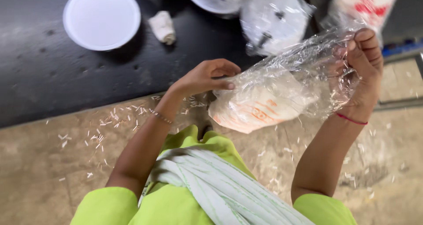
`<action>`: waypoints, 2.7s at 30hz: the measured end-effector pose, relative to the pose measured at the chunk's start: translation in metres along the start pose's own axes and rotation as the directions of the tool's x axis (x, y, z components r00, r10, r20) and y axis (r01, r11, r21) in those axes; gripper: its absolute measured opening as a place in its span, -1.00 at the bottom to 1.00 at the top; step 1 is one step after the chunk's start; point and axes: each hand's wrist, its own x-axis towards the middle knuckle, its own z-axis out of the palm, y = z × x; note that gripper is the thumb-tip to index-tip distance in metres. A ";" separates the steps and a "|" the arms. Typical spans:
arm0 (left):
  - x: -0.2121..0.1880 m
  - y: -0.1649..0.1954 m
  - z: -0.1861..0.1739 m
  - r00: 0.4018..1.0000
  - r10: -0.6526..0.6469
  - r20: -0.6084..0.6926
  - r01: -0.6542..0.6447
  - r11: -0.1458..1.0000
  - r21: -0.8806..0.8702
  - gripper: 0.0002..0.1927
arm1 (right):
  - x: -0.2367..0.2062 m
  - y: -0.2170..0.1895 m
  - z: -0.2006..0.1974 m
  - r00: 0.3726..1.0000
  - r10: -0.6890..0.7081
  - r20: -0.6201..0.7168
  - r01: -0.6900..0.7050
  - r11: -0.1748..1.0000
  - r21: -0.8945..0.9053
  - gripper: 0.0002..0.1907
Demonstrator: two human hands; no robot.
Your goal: The person wipes the white face of round LED panel light covers with a cloth, one at a time, then wraps each cleaned panel in clear plastic film and stacks the wrapped panels with others on the workbench.
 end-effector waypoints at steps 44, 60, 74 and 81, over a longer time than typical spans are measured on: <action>-0.487 -0.169 -0.398 -0.176 0.066 -0.982 -0.041 0.996 0.074 -0.72 | 0.021 0.576 0.439 0.890 0.281 0.358 -0.079 0.870 -0.486 -0.90; -0.496 -0.151 -0.386 0.072 0.058 -0.996 -0.088 0.995 0.052 -0.41 | 0.007 0.553 0.431 0.932 0.238 0.274 0.001 0.754 -0.657 -0.83; -0.471 -0.110 -0.396 -0.165 0.222 -0.961 0.717 0.696 0.038 -0.34 | 0.050 0.457 0.355 0.663 0.133 0.737 0.742 -0.244 -0.624 -0.36; -0.438 -0.076 -0.380 -0.238 0.244 -0.940 0.806 0.590 -0.051 -0.87 | 0.092 0.427 0.334 0.745 0.065 0.664 0.667 -0.083 -0.740 -0.70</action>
